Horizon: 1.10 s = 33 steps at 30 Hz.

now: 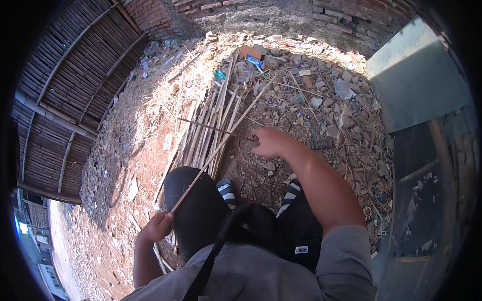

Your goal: The person sits on the ground and uses a large knife to shave thin strips of bamboo. They hold a bamboo stick with their left hand and repeatedly scrape the blade along its length to remove the outer layer, creating a pile of shavings.

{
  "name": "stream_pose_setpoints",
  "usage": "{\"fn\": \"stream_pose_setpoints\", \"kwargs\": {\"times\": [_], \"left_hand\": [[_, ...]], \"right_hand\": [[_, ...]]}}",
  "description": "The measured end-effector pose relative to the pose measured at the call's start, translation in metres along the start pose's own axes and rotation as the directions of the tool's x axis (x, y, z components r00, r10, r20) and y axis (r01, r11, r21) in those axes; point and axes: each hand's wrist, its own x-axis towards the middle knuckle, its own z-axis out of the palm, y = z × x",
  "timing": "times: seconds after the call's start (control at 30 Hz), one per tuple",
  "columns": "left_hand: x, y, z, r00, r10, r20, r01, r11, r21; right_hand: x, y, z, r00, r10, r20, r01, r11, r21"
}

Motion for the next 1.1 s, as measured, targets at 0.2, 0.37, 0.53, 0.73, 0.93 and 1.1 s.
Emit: {"fn": "stream_pose_setpoints", "kwargs": {"times": [0.2,0.37,0.53,0.73,0.93,1.1], "left_hand": [[0.002,-0.010,0.003,0.999,0.047,-0.023,-0.045,0.997,0.068],[0.002,-0.010,0.001,0.998,0.037,-0.047,-0.035,0.998,0.050],[0.004,-0.017,0.001,1.000,0.011,-0.012,-0.012,1.000,-0.014],[0.000,-0.009,0.005,0.994,0.065,-0.087,-0.052,0.988,0.145],[0.002,-0.015,0.006,0.990,0.126,-0.067,-0.118,0.986,0.122],[-0.001,-0.003,0.007,0.995,0.062,-0.081,-0.054,0.994,0.097]], "right_hand": [[0.002,0.001,-0.007,0.991,0.069,0.118,-0.069,0.998,-0.008],[0.000,0.003,-0.007,0.995,0.099,-0.019,-0.098,0.994,0.049],[-0.017,-0.057,-0.008,0.979,-0.071,0.191,0.097,0.987,-0.129],[-0.001,0.005,-0.012,0.993,0.113,-0.018,-0.112,0.992,0.051],[-0.017,-0.071,-0.009,0.958,-0.081,0.274,0.146,0.963,-0.225],[0.007,0.015,-0.006,0.987,0.134,-0.088,-0.128,0.989,0.072]]}}
